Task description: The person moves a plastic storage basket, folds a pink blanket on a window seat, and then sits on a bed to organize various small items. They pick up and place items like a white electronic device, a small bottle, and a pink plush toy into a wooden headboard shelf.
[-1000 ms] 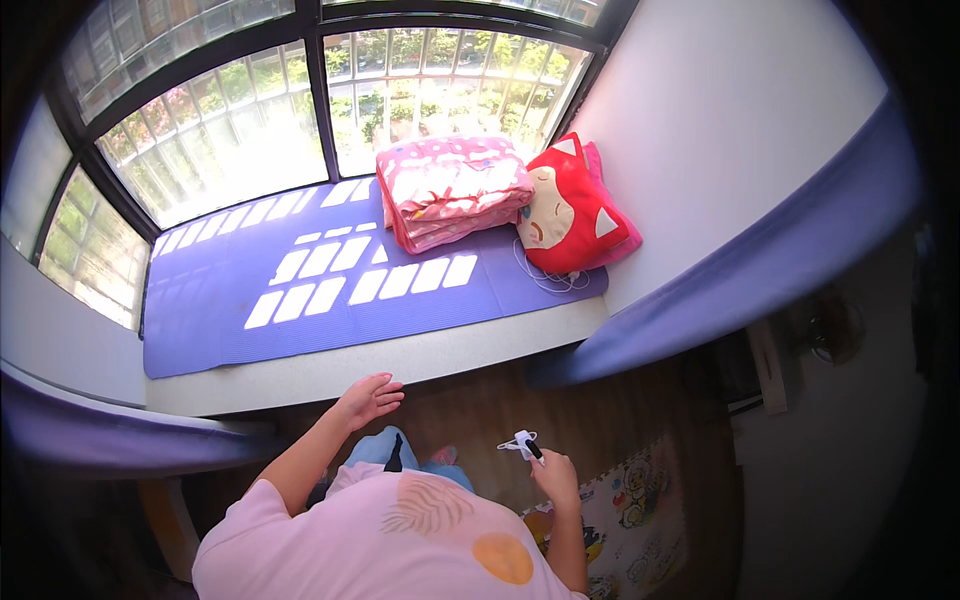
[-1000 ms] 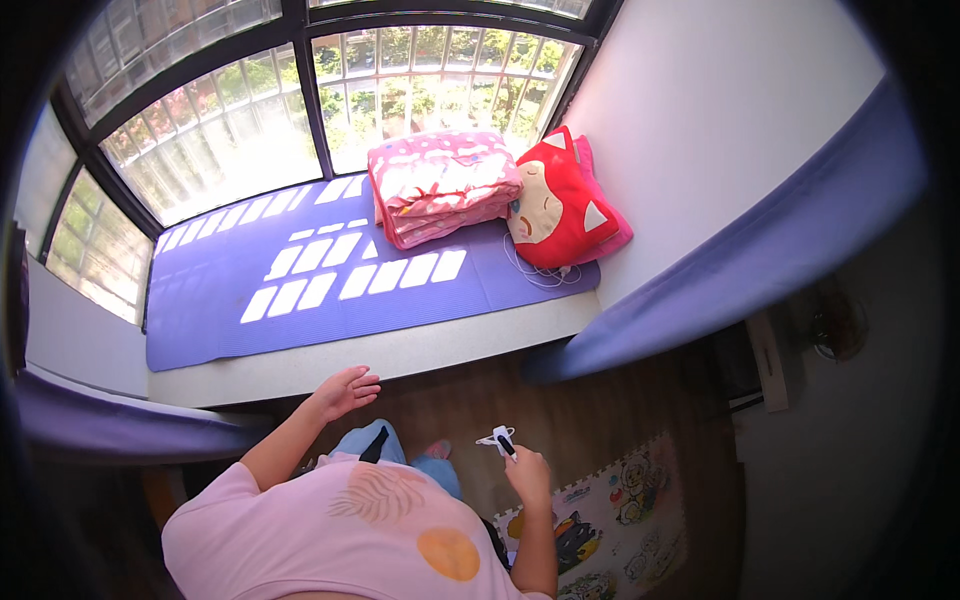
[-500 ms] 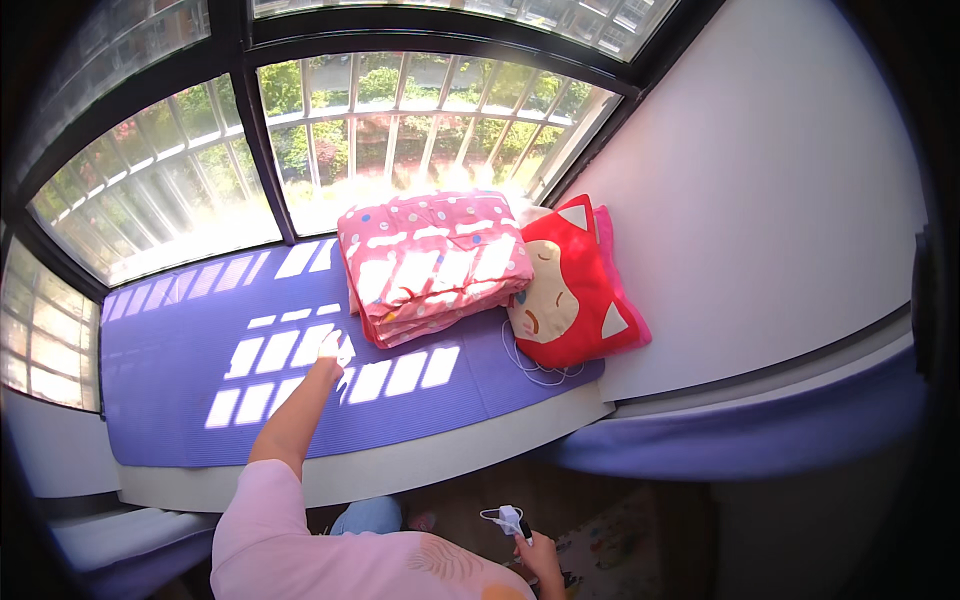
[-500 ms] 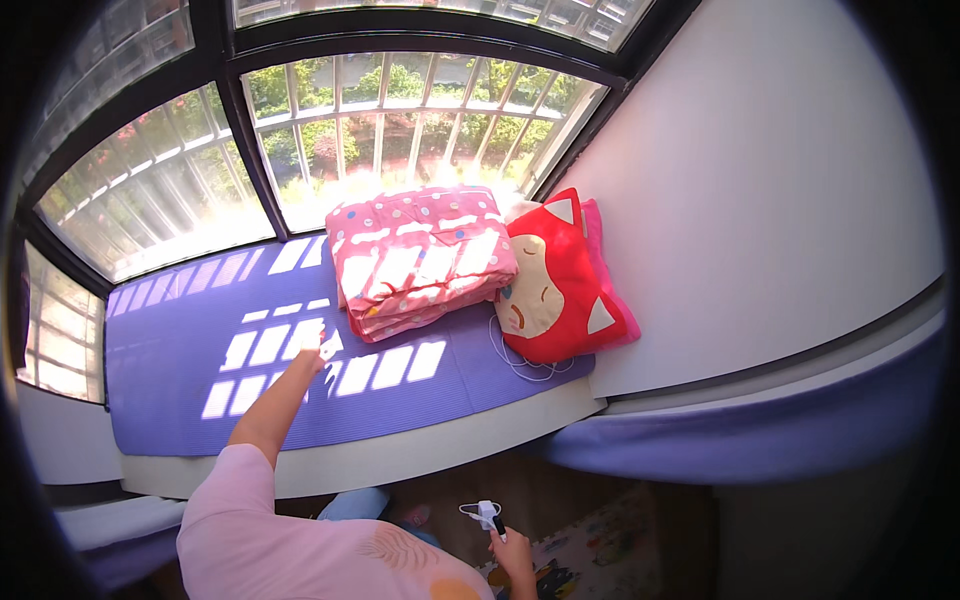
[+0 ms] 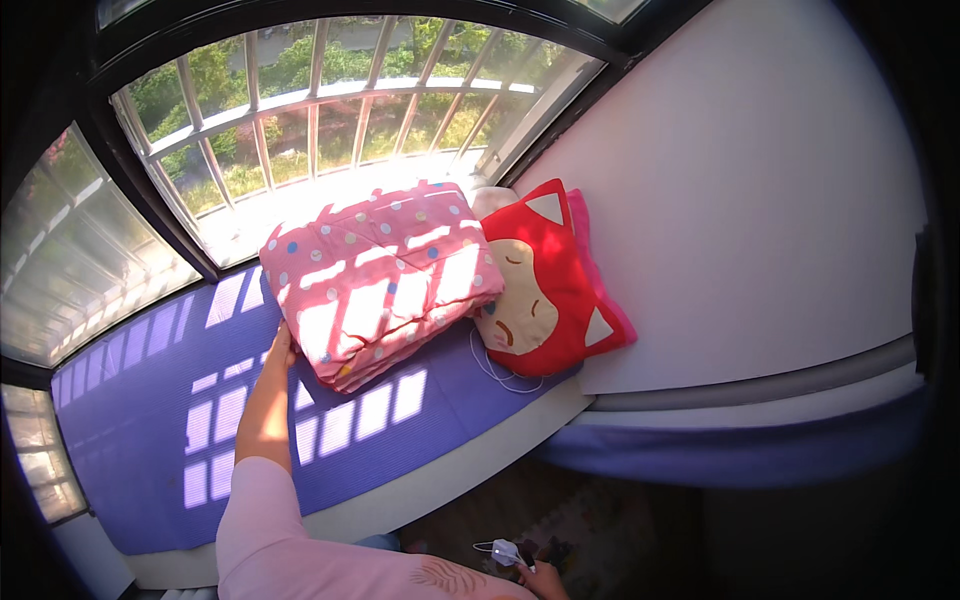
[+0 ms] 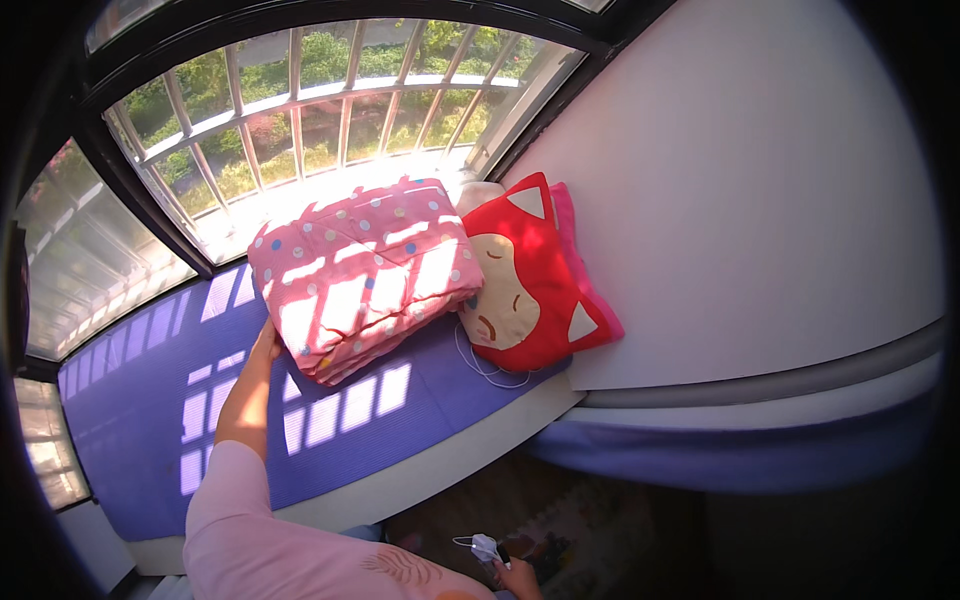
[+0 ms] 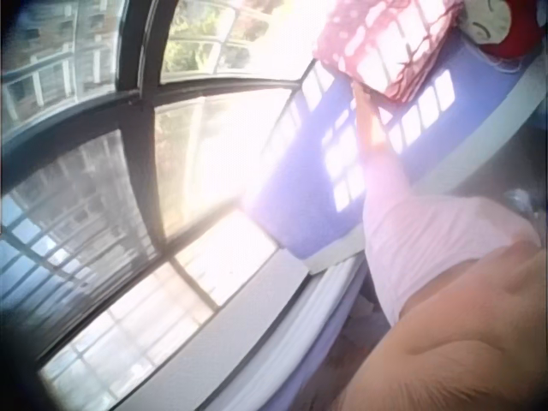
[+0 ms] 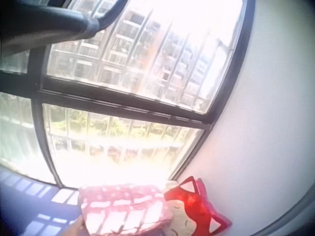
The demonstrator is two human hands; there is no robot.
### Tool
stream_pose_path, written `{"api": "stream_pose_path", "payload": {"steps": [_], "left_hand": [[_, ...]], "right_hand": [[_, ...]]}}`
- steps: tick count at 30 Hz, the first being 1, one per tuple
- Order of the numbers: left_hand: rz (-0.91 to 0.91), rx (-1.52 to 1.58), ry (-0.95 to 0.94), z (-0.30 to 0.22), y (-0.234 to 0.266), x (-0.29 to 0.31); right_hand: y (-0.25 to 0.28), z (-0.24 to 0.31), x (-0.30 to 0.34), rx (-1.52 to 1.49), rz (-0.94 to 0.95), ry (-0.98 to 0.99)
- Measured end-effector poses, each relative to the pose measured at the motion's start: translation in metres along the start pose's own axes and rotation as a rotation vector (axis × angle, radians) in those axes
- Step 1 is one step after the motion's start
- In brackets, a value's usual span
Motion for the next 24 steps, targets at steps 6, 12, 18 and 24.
{"api": "stream_pose_path", "payload": {"steps": [6,12,18,24], "left_hand": [[-0.025,-0.411,0.263,-0.009,-0.004,0.006],[0.233,-0.179,0.352,-0.004,-0.023,0.019],[0.023,0.274,0.127,0.085,-0.028,0.093],[0.201,0.469,0.248,0.193,-0.062,0.297]], "right_hand": [[0.01,0.067,0.014,0.013,0.072,-0.041],[0.009,0.103,0.006,0.031,0.257,-0.135],[0.022,0.114,-0.014,0.093,0.222,-0.116],[0.04,0.143,-0.024,0.198,0.146,0.036]]}}
Point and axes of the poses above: each hand's wrist, its own x-axis away from the middle knuckle, its own y-axis out of the back of the hand, z = x × y, the point moved 5 cm from there along -x, towards the middle knuckle, and after that the axes turned 13 degrees about z, right-handed, at the moved point
